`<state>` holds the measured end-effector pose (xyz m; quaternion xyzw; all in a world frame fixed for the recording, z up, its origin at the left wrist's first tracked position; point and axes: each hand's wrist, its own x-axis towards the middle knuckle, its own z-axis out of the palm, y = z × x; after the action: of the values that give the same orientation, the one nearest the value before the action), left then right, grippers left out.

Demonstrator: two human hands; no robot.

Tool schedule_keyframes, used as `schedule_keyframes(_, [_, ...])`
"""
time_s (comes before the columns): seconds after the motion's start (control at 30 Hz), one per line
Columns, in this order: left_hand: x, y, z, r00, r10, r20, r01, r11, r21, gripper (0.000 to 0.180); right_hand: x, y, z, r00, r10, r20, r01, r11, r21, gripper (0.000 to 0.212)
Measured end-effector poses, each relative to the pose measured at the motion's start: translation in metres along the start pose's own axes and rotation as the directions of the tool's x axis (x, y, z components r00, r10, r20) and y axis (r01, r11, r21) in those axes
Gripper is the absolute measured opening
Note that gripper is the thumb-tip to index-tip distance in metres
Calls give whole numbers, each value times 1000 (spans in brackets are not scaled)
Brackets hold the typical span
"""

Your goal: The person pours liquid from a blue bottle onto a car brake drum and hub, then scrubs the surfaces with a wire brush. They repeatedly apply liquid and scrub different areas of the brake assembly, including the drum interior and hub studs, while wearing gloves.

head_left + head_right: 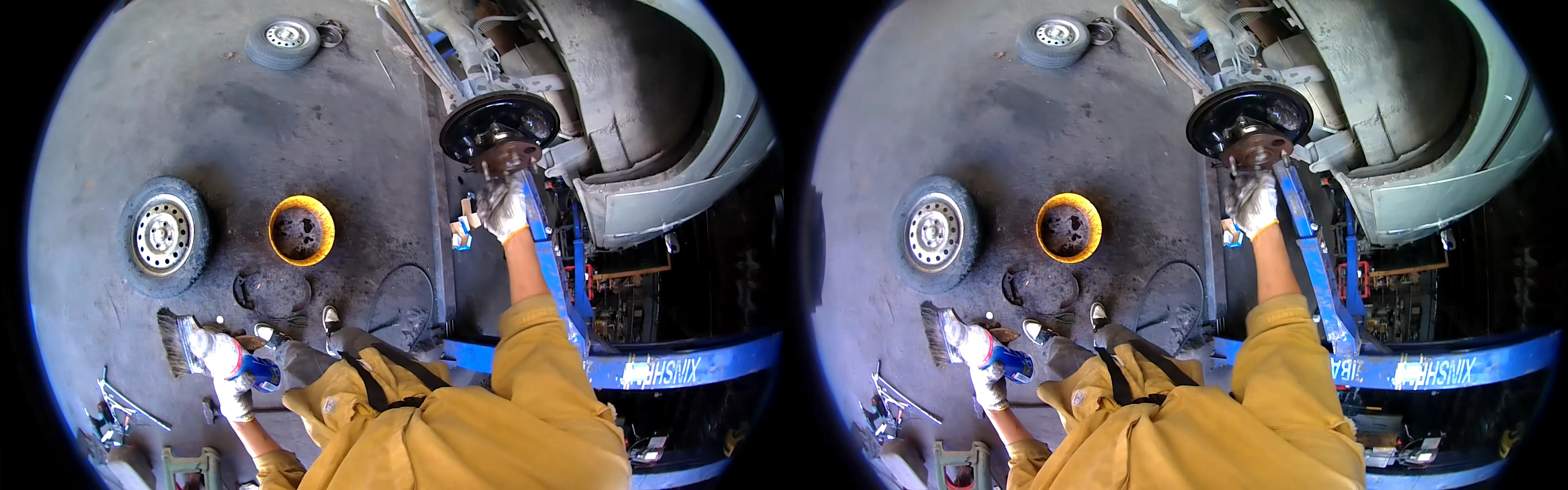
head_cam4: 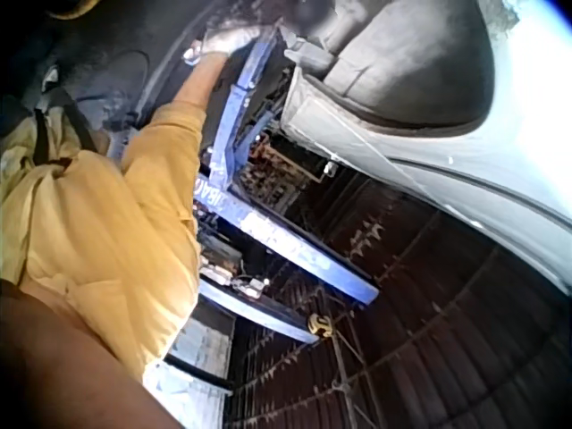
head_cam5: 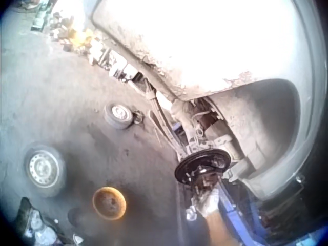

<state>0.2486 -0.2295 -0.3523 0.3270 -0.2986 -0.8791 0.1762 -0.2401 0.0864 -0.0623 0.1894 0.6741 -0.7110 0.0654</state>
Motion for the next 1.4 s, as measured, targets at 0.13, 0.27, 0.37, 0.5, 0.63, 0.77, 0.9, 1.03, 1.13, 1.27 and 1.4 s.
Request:
schedule_keyframes(0.13, [7,7,4,1000,4,14,-6,988,152,74,-34,-10,-25,961,-257,-99,159,811,-563,52])
schedule_keyframes(0.27, [23,-5,-17,999,50,-16,-43,953,301,71,-59,-41,-4,531,-814,236,388,-14,-921,52])
schedule_keyframes(0.37, [28,-18,-32,998,31,-50,-10,929,369,74,-50,-56,30,400,-753,523,257,-456,-852,54])
schedule_keyframes(0.5, [33,-37,-55,995,-23,-100,68,876,477,78,-31,-45,45,406,-726,556,64,-584,-809,45])
schedule_keyframes(0.63, [42,-56,-69,986,-125,-114,168,798,578,83,-37,-48,52,426,-720,548,56,-584,-810,33])
schedule_keyframes(0.77, [55,-76,-74,972,-211,-101,226,736,638,87,-33,-46,58,429,-705,564,57,-603,-796,34])
schedule_keyframes(0.9, [73,-91,-69,957,-284,-63,250,692,677,92,-30,-44,58,416,-701,579,31,-626,-779,36])
schedule_keyframes(1.03, [89,-97,-59,937,-347,-35,267,650,711,97,-31,-43,61,424,-698,577,-6,-640,-769,36])
schedule_keyframes(1.13, [98,-98,-51,922,-388,-7,263,612,746,100,-26,-46,55,390,-683,618,-5,-672,-740,35])
schedule_keyframes(1.27, [105,-98,-51,934,-356,15,224,622,750,97,-30,-43,63,434,-705,561,-27,-632,-774,34])
schedule_keyframes(1.4, [107,-98,-49,939,-344,-8,232,615,754,95,-30,-42,64,409,-698,588,-30,-655,-755,34])
